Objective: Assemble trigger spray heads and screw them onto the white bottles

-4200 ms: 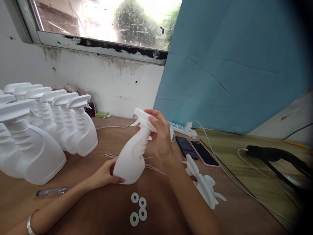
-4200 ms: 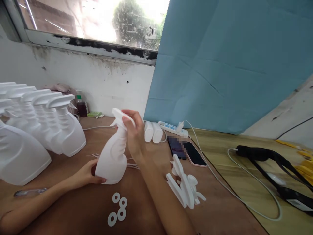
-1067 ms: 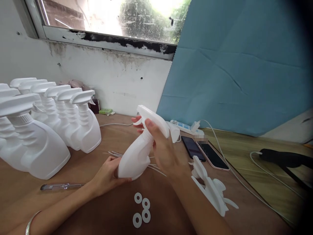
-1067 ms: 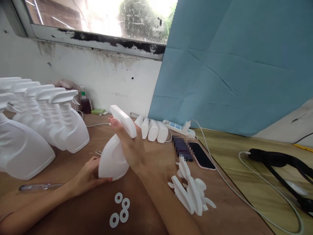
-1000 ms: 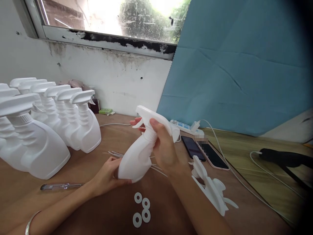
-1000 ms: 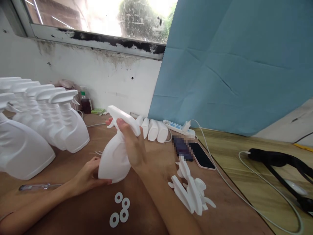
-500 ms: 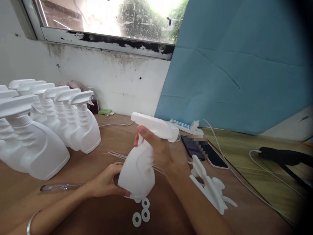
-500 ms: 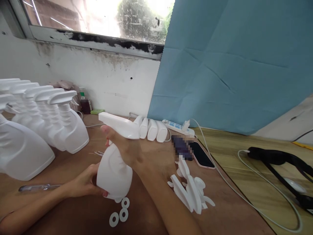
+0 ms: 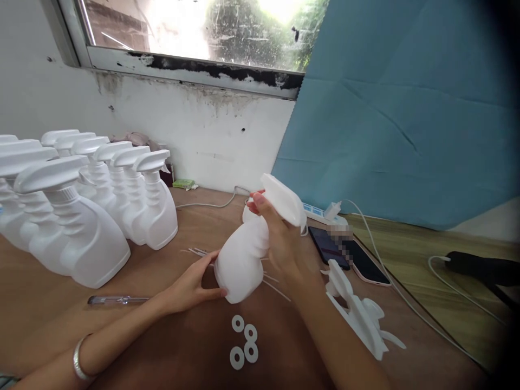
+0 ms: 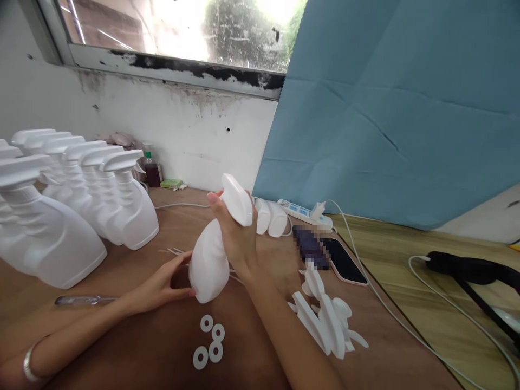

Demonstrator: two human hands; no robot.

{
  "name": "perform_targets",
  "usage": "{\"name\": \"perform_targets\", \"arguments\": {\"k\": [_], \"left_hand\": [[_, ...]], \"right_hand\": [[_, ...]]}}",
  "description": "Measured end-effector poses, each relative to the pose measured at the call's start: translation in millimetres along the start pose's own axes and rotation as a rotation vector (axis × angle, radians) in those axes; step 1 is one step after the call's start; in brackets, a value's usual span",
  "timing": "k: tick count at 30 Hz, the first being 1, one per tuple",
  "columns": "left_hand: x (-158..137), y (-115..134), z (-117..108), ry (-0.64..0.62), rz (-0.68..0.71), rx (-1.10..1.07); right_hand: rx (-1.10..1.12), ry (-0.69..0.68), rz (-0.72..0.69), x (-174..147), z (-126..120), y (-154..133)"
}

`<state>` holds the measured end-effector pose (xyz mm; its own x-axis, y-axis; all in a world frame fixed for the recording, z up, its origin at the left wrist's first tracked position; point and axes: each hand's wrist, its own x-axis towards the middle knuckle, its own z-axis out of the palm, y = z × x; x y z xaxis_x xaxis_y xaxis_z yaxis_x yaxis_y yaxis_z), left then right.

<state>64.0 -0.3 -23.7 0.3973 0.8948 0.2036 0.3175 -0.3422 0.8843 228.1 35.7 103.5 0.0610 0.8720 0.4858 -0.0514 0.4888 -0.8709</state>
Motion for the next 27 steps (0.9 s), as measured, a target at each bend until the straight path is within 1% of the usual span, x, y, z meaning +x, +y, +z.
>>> {"name": "perform_targets", "arguments": {"k": [2,4,6,8,10,12,15,17,21,24,27], "left_hand": [[-0.3,-4.8,0.1,0.118,-0.044,0.143],[-0.5,-10.1,-0.9,0.191,-0.067,0.316],[-0.9,-14.9,-2.4,0.175,-0.056,0.488],[-1.7,-18.5,-3.7,0.102,-0.035,0.629],[-2.9,-20.5,-4.2,0.005,-0.024,0.732],[-4.1,-20.7,-4.2,-0.077,-0.026,0.797],[-5.4,-18.5,-4.0,-0.141,-0.051,0.849],[-5.8,-16.8,-4.1,-0.161,-0.065,0.868],[-6.2,-15.5,-3.7,-0.14,-0.06,0.862],[-6.5,-14.9,-3.9,-0.097,0.004,0.818],[-6.1,-12.9,-5.0,-0.091,0.072,0.783]], "right_hand": [[0.042,0.03,-0.031,9.0,6.7,4.4],[0.04,0.099,-0.086,23.7,17.0,6.5],[0.027,0.2,-0.165,42.0,32.3,8.5],[0.051,0.251,-0.217,59.0,53.1,13.3],[0.097,0.224,-0.225,69.9,78.2,21.9],[0.111,0.153,-0.19,72.6,104.0,33.1],[0.045,0.069,-0.116,65.9,136.2,48.9],[-0.018,0.037,-0.093,59.3,151.0,55.9],[-0.115,0.019,-0.07,50.0,167.1,61.0],[-0.176,-0.037,-0.067,45.3,172.0,59.9],[-0.252,-0.11,-0.072,41.0,172.4,59.1]]}}
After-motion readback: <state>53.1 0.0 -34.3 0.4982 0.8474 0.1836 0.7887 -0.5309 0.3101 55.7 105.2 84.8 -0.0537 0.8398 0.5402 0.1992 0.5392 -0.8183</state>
